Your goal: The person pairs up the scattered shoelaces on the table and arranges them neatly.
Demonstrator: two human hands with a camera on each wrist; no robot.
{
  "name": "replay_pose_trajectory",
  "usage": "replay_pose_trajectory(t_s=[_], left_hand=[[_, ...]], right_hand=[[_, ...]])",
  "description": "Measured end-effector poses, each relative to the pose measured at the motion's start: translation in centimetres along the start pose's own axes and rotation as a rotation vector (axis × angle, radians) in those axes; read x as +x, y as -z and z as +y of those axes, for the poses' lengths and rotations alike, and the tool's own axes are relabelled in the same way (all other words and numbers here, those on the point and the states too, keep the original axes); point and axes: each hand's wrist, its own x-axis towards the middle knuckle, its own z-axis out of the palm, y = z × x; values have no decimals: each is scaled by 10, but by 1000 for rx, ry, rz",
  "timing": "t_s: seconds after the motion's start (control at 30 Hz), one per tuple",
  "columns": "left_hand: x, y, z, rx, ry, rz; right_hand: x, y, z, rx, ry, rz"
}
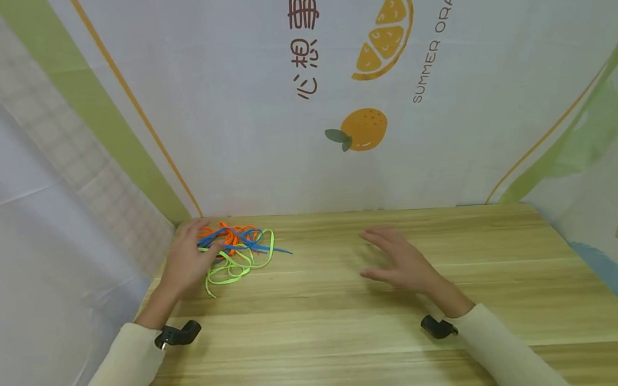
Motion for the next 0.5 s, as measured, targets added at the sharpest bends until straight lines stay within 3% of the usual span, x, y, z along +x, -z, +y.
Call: replay_pose_trajectory(t_s=[0.2, 0.33, 0.5], left_hand=[[10, 0, -14, 57, 50, -72], [18, -4, -24, 99, 49, -141], [26, -8, -28, 155, 68, -275]], right_hand=[[22, -23, -23, 15, 8, 7], [37, -36, -37, 12, 1, -22], [58, -54, -48, -14, -13, -67]])
